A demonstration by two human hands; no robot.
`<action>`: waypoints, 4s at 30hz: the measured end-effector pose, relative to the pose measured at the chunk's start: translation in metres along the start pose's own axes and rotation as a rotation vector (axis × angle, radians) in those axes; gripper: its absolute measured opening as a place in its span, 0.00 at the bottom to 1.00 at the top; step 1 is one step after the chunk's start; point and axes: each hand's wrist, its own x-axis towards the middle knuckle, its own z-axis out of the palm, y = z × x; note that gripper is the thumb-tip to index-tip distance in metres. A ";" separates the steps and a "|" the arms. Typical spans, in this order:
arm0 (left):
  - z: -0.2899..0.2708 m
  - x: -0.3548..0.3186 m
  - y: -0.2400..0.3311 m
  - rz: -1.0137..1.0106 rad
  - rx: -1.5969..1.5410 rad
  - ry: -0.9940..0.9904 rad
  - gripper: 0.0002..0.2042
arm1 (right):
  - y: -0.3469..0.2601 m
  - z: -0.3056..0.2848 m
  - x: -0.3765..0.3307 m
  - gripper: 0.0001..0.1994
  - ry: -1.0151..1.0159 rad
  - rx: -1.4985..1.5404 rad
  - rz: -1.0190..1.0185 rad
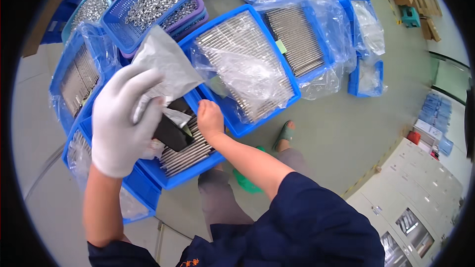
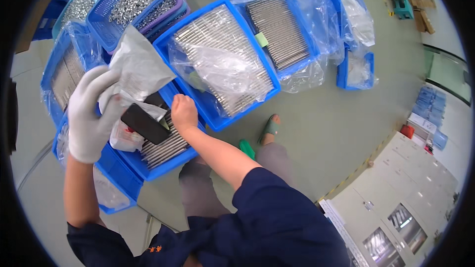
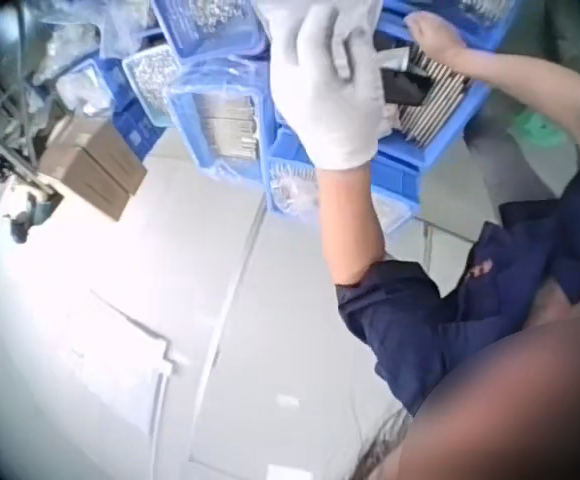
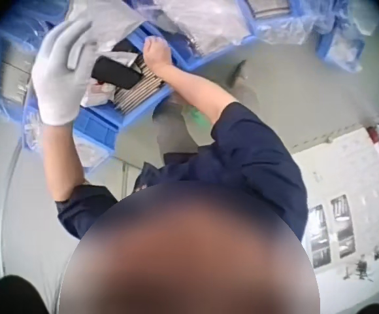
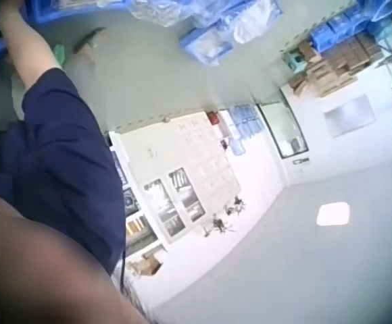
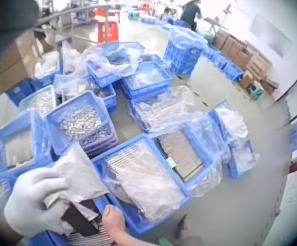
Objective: Inspecting and sorting metal tubes into different bins in a manufacturing facility.
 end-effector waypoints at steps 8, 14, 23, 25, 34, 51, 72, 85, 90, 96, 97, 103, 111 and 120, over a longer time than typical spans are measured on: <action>0.142 0.067 0.120 0.183 0.000 -0.067 0.10 | 0.037 -0.143 -0.055 0.06 -0.257 0.367 -0.086; 0.349 0.114 0.122 -0.132 0.071 -0.266 0.17 | 0.141 -0.249 -0.053 0.06 -0.175 0.373 0.132; 0.552 0.156 0.106 -0.511 0.301 -0.561 0.30 | 0.209 -0.333 -0.027 0.06 -0.085 0.484 0.213; 0.569 0.153 0.099 -0.576 0.395 -0.482 0.39 | 0.219 -0.346 -0.023 0.06 -0.025 0.554 0.204; 0.587 0.152 0.086 -0.549 0.431 -0.313 0.40 | 0.232 -0.390 -0.004 0.06 -0.024 0.797 0.008; 0.594 0.163 0.089 -0.365 0.490 -0.425 0.25 | 0.249 -0.409 0.002 0.07 -0.175 0.923 0.026; 0.582 0.166 0.101 -0.379 0.325 -0.413 0.16 | 0.235 -0.395 -0.016 0.08 -0.300 1.213 0.221; 0.561 0.177 0.114 -0.316 0.276 -0.513 0.16 | 0.219 -0.377 -0.033 0.08 -0.378 1.336 0.318; 0.499 0.162 0.118 -0.267 0.143 -0.337 0.16 | 0.201 -0.351 -0.042 0.09 -0.545 1.274 0.253; 0.369 0.097 0.158 -0.198 -0.248 -0.220 0.19 | 0.192 -0.337 -0.047 0.09 -0.393 1.227 0.039; 0.348 0.080 0.174 -0.202 -0.262 -0.283 0.20 | 0.194 -0.335 -0.043 0.10 -0.250 1.211 -0.007; 0.272 -0.055 0.225 -0.385 -0.697 -0.819 0.14 | 0.171 -0.324 -0.041 0.22 -0.568 1.472 -0.274; 0.318 -0.158 0.198 -0.576 -2.017 -0.272 0.20 | 0.161 -0.281 -0.075 0.02 -0.257 1.630 0.051; 0.322 -0.154 0.173 -0.493 -1.887 -0.296 0.22 | 0.130 -0.284 -0.068 0.05 -0.285 1.317 -0.059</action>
